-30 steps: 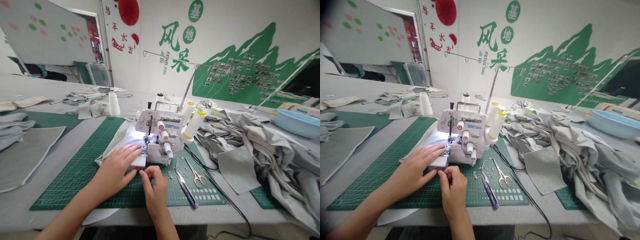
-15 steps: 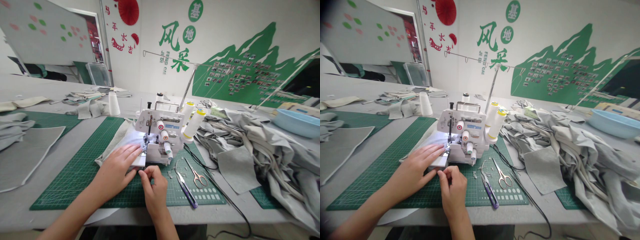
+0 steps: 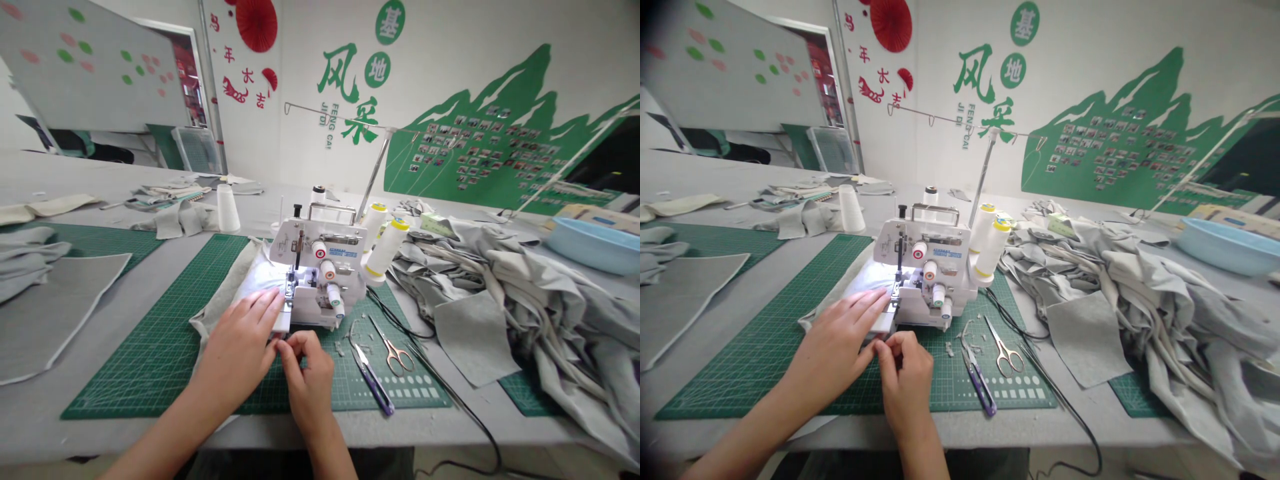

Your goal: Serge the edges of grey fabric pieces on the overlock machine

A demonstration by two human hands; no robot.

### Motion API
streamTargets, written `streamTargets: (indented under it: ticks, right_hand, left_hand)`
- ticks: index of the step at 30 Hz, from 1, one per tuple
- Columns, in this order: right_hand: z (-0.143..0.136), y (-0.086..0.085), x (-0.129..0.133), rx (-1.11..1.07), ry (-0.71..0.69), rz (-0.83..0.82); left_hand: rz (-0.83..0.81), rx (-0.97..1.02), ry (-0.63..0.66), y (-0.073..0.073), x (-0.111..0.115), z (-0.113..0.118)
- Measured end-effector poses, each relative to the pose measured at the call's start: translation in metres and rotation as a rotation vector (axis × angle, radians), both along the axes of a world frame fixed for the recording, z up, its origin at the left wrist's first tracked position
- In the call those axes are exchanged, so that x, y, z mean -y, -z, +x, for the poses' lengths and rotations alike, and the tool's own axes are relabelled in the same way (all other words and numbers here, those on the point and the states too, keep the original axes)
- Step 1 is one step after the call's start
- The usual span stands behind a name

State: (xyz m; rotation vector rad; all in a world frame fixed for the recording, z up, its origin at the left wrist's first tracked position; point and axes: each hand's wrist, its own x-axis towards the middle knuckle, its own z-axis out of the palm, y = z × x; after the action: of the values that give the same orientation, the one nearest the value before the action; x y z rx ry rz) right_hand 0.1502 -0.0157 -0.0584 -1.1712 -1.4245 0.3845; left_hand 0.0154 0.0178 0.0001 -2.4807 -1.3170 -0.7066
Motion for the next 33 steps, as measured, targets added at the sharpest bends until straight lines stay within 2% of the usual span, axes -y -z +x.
streamTargets:
  ticks: [11,33]
  right_hand:
    - [-0.006,-0.001,0.005,0.079,-0.063,-0.027]
    - [-0.011,0.004,0.002,0.141,-0.108,-0.104]
  left_hand:
    - [-0.05,-0.021,0.042,-0.003,-0.004,-0.007]
    - [-0.036,-0.06,0.005,-0.003,-0.006,-0.003]
